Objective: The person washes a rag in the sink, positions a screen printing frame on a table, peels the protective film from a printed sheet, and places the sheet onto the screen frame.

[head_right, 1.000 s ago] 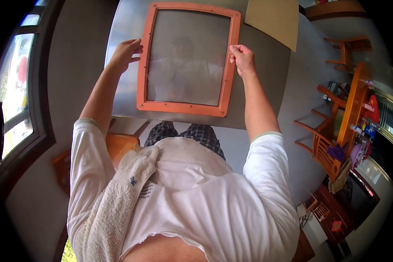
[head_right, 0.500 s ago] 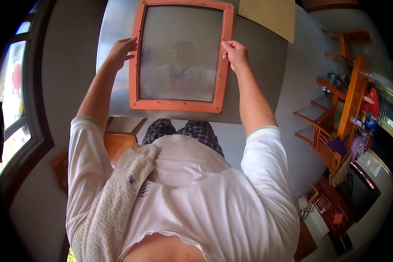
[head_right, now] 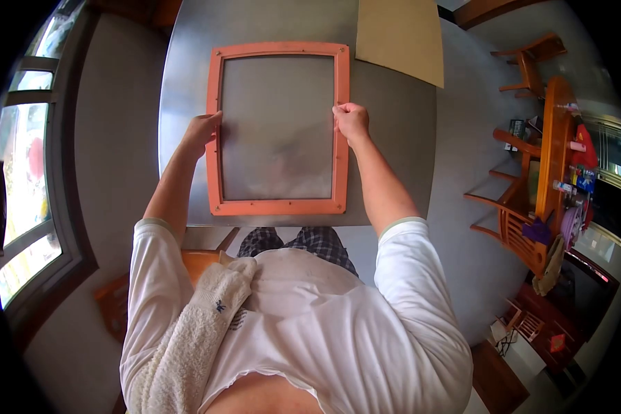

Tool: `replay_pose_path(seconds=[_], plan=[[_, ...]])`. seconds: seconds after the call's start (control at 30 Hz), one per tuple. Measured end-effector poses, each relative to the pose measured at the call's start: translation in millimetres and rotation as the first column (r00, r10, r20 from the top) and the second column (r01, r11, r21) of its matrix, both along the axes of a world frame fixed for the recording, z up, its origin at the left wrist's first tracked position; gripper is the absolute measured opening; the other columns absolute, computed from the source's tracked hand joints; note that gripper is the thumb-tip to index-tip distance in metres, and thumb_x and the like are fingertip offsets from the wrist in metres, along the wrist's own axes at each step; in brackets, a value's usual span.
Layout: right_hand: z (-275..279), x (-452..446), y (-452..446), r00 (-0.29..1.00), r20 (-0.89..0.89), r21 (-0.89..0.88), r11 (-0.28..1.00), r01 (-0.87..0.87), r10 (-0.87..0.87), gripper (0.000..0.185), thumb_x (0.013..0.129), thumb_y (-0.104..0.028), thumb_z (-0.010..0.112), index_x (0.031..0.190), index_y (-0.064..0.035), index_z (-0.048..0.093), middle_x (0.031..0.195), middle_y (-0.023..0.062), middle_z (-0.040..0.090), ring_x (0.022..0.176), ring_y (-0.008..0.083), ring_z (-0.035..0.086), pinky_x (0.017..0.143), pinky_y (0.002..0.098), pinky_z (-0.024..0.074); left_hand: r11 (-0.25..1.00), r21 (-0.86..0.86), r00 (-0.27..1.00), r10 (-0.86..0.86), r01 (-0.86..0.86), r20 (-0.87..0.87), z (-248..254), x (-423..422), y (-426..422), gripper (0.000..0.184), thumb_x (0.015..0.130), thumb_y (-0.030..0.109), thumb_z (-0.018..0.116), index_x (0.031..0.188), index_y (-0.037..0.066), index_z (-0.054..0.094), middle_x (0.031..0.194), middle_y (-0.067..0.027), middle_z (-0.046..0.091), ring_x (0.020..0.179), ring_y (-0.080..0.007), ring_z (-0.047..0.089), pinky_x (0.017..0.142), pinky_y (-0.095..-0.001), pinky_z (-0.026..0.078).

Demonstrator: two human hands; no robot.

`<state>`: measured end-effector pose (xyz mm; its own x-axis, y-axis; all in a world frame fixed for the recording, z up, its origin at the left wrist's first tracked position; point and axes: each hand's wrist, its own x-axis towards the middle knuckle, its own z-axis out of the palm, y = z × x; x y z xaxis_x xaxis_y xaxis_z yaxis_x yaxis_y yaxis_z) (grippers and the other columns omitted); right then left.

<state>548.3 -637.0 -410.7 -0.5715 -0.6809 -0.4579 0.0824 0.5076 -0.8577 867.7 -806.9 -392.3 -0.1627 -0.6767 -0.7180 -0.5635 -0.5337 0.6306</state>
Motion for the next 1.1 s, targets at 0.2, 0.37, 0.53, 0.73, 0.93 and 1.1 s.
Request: replay_pose_path(seconds=[0.2,0.37,0.53,0.73,0.93,1.1], plan=[[-9,-3,1,1.0,-0.013,0.01,1.0,0.006,-0.006,0.019,0.085,-0.011,0.061,0.07,-0.0013,0.058,0.057,0.0026,0.056,0.043,0.0113,0.051,0.04,0.026,0.0421,1.0,-0.022,0.998,-0.011,0.01,-0.061,8,-2,6,0.046,0.083,0.034,0.06,0.111,-0.002,0.061,0.083,-0.0071,0.059,0.078,-0.0167,0.052,0.073,-0.0353,0.043],[-9,-4,-2,0.994,-0.104,0.138,0.99,-0.005,0.02,0.019,0.084,-0.015,0.063,0.069,-0.0026,0.059,0.059,0.0044,0.058,0.044,0.0132,0.054,0.043,0.0285,0.0441,0.999,-0.046,0.999,0.002,-0.005,-0.052,16,-5,8,0.044,0.083,0.032,0.061,0.11,-0.003,0.061,0.09,-0.009,0.062,0.084,-0.0188,0.056,0.076,-0.0338,0.044],[-16,-5,-6,0.968,-0.248,0.262,0.965,0.025,0.043,0.019,0.078,-0.02,0.067,0.07,-0.0044,0.062,0.064,0.0075,0.063,0.053,0.0176,0.061,0.055,0.0316,0.0496,0.994,-0.105,1.0,-0.018,0.016,-0.017,17,-8,11,0.045,0.082,0.032,0.061,0.108,-0.006,0.061,0.087,-0.0095,0.063,0.079,-0.0183,0.057,0.071,-0.0332,0.045],[-21,-8,-9,0.937,-0.334,0.364,0.931,0.031,0.099,0.016,0.075,-0.023,0.069,0.071,-0.0079,0.064,0.072,0.0082,0.067,0.072,0.0222,0.064,0.07,0.0341,0.0504,0.989,-0.137,0.996,-0.069,0.061,-0.056,1,-6,13,0.037,0.081,0.031,0.062,0.088,-0.006,0.062,0.072,-0.0096,0.059,0.065,-0.0184,0.056,0.057,-0.0337,0.044],[-21,-9,-10,0.926,-0.358,0.387,0.922,0.029,0.121,0.017,0.075,-0.024,0.07,0.07,-0.0085,0.064,0.074,0.0088,0.067,0.071,0.0233,0.064,0.069,0.035,0.0506,0.978,-0.182,0.994,-0.1,0.104,0.034,-2,-10,17,0.036,0.08,0.031,0.063,0.08,-0.005,0.06,0.063,-0.0097,0.056,0.053,-0.0199,0.052,0.048,-0.0347,0.042],[-23,-10,-12,0.903,-0.404,0.386,0.922,0.026,0.144,0.017,0.075,-0.025,0.07,0.07,-0.0087,0.065,0.074,0.0093,0.067,0.071,0.024,0.064,0.069,0.0355,0.0505,0.972,-0.12,0.97,-0.18,0.2,0.161,13,-14,16,0.037,0.081,0.031,0.064,0.085,-0.006,0.062,0.071,-0.0091,0.059,0.061,-0.0175,0.055,0.055,-0.0334,0.044]])
